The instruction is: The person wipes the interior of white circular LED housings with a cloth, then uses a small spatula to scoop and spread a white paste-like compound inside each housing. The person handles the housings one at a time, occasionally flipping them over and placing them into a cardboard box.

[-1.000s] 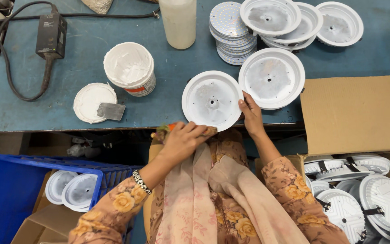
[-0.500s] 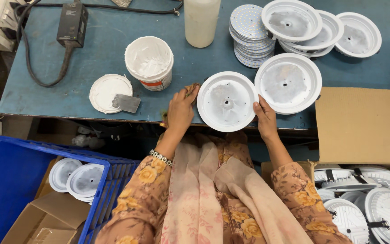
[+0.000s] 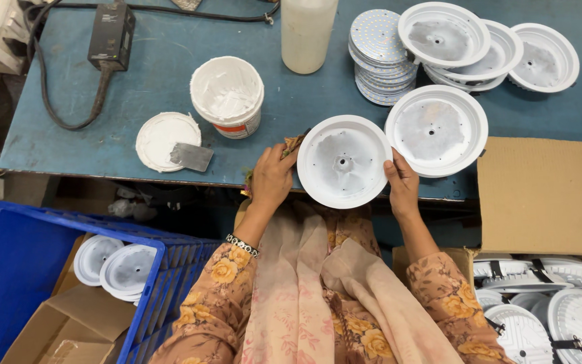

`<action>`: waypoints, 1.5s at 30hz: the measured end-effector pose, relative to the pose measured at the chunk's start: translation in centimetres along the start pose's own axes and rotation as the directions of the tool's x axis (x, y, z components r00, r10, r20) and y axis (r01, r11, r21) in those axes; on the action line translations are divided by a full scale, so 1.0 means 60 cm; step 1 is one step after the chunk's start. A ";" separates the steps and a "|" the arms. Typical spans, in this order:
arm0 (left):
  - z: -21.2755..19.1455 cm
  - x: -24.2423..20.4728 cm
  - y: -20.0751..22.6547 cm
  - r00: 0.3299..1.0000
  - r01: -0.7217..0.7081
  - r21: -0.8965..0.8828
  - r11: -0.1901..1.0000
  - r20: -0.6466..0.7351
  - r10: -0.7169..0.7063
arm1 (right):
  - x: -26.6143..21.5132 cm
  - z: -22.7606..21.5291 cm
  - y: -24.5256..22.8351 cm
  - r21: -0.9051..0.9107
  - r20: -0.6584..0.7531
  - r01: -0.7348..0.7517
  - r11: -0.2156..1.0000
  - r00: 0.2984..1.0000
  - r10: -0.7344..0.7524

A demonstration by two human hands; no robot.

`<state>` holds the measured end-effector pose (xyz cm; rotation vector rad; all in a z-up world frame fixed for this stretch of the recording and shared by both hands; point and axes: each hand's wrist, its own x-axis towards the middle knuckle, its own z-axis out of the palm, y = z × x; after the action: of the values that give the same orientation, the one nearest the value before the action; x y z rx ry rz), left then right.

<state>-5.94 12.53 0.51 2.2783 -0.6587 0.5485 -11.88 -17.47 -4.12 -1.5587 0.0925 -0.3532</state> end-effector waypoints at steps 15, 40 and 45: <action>-0.001 0.007 0.010 0.997 0.081 -0.001 0.997 0.002 -0.081 | -0.002 0.004 -0.009 -0.023 -0.016 0.017 1.000 1.000 -0.017; 0.113 0.137 0.106 0.989 -0.149 0.328 0.933 0.073 0.132 | -0.004 0.025 -0.012 -0.314 -0.132 -0.002 0.949 0.990 -0.041; 0.066 0.139 0.066 0.998 -0.056 0.374 0.926 0.052 0.039 | -0.002 0.026 -0.003 -0.275 -0.126 0.053 0.960 0.988 -0.091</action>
<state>-0.98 4.71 4.38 2.6433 -0.6782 0.6999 -11.56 -15.94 -3.92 -1.8105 0.1985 -0.5231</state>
